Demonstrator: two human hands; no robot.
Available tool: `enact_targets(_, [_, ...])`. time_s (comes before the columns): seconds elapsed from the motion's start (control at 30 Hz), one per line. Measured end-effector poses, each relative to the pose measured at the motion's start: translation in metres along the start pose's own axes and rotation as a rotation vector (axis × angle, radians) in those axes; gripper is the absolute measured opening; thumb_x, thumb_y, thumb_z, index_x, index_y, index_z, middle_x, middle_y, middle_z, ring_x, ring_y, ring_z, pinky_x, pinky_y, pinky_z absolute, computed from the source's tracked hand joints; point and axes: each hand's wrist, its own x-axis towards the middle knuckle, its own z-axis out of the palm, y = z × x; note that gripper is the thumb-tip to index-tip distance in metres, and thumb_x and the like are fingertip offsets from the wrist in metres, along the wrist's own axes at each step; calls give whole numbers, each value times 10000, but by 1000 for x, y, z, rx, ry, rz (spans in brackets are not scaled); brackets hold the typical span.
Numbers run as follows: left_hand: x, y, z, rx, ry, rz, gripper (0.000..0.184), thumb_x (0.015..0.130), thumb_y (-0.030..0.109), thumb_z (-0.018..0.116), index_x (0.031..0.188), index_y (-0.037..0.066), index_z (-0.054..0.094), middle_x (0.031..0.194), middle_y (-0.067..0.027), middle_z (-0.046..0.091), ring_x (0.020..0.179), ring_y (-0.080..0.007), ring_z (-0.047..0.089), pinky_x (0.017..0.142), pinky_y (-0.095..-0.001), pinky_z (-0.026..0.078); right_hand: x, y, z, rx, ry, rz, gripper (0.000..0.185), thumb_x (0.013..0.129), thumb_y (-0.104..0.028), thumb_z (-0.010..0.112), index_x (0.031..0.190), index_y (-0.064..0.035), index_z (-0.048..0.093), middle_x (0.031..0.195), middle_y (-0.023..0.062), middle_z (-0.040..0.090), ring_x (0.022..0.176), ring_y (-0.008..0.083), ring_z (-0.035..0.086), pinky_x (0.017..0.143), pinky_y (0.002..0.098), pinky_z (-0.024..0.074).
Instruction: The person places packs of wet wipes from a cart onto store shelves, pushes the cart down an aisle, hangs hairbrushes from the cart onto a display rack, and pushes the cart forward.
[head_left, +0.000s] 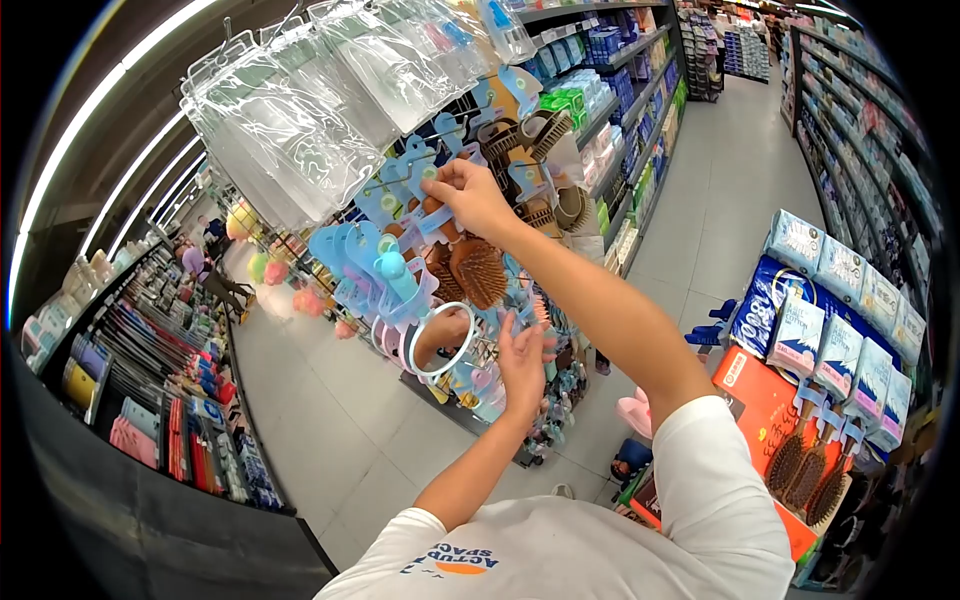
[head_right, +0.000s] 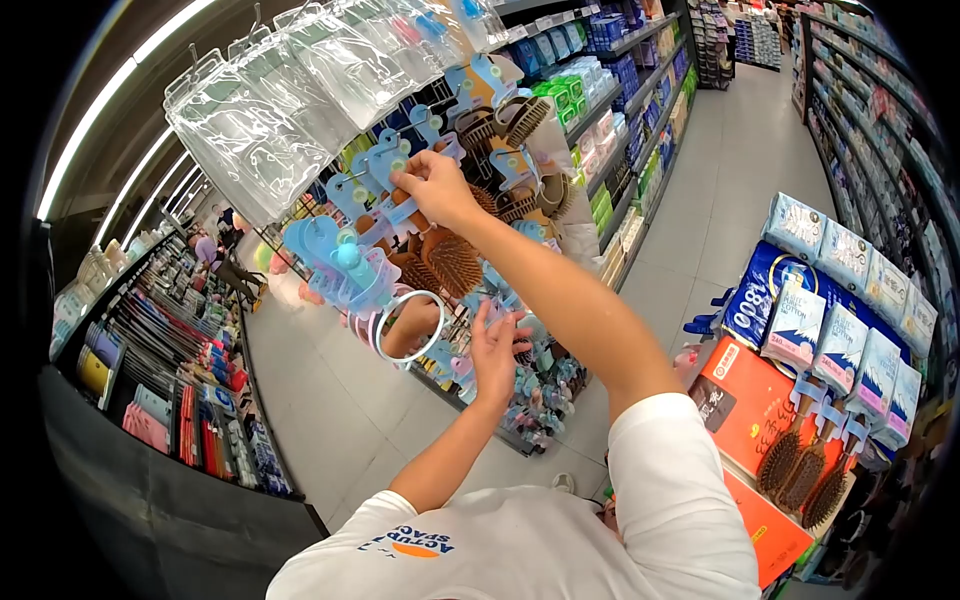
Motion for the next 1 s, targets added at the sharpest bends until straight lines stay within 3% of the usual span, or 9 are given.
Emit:
enact_targets(0.1, [-3, -3, -7, 8, -54, -7, 601, 949, 172, 520, 1423, 7, 189, 1059, -142, 631, 810, -141, 620, 661, -239, 514, -7, 2, 2, -110, 38, -28, 236, 845, -199, 642, 905, 23, 588, 673, 85, 660, 549, 175, 603, 539, 313, 477])
enact_targets(0.17, [2, -4, -14, 24, -88, 26, 594, 947, 162, 519, 1421, 6, 198, 1053, -141, 634, 801, -140, 621, 656, -238, 515, -18, -4, 2, -420, 219, -122, 306, 839, -278, 632, 923, 14, 596, 786, 116, 662, 713, 258, 622, 669, 378, 482])
enact_targets(0.2, [5, 0, -16, 38, -127, 63, 587, 945, 153, 519, 1418, 5, 206, 1046, -141, 636, 792, -139, 622, 651, -237, 516, -23, -1, 1, -543, 305, -240, 348, 834, -329, 616, 933, 4, 600, 917, 142, 627, 910, 315, 571, 797, 405, 443])
enact_targets(0.3, [6, 10, -19, 25, -112, 42, 571, 933, 114, 525, 1410, 2, 233, 1012, -114, 635, 770, -128, 615, 654, -234, 500, -52, 0, -19, -705, 324, -283, 329, 839, -323, 612, 938, -10, 605, 994, 152, 586, 1008, 325, 518, 855, 409, 412])
enact_targets(0.43, [-6, -11, -15, 18, -227, -21, 387, 927, 91, 527, 1283, -6, 413, 979, -102, 641, 768, -119, 613, 670, -232, 499, -108, 0, -64, -817, 322, -264, 288, 836, -260, 632, 937, 9, 617, 960, 140, 619, 881, 243, 603, 766, 361, 461])
enact_targets(0.47, [-14, -16, -9, 6, -251, -25, 234, 922, 84, 535, 1131, -21, 533, 917, -89, 654, 772, -117, 617, 684, -232, 497, -125, -3, -76, -821, 335, -252, 288, 836, -260, 632, 937, 9, 617, 960, 140, 619, 881, 243, 603, 766, 361, 461])
enact_targets(0.6, [-34, -37, 20, 61, -398, -33, 142, 903, 82, 568, 983, -24, 617, 838, -71, 668, 766, -102, 617, 705, -225, 488, -194, -28, -123, -895, 387, 28, 227, 806, -217, 633, 893, -8, 649, 870, 113, 658, 833, 228, 617, 757, 341, 467])
enact_targets(0.8, [-71, -47, 70, 37, -660, -54, 131, 907, 47, 552, 999, -16, 620, 840, -66, 661, 751, -105, 613, 705, -238, 504, -315, -92, -182, -935, 628, 263, 222, 816, -207, 627, 878, 3, 655, 811, 95, 673, 763, 168, 623, 732, 321, 471])
enact_targets(1.0, [-115, -37, 107, 15, -870, -124, 143, 901, 62, 557, 998, -29, 611, 886, -62, 654, 803, -99, 609, 743, -240, 493, -427, -157, -182, -750, 976, 235, 186, 851, -141, 612, 900, 37, 635, 807, 98, 673, 754, 144, 647, 700, 263, 503])
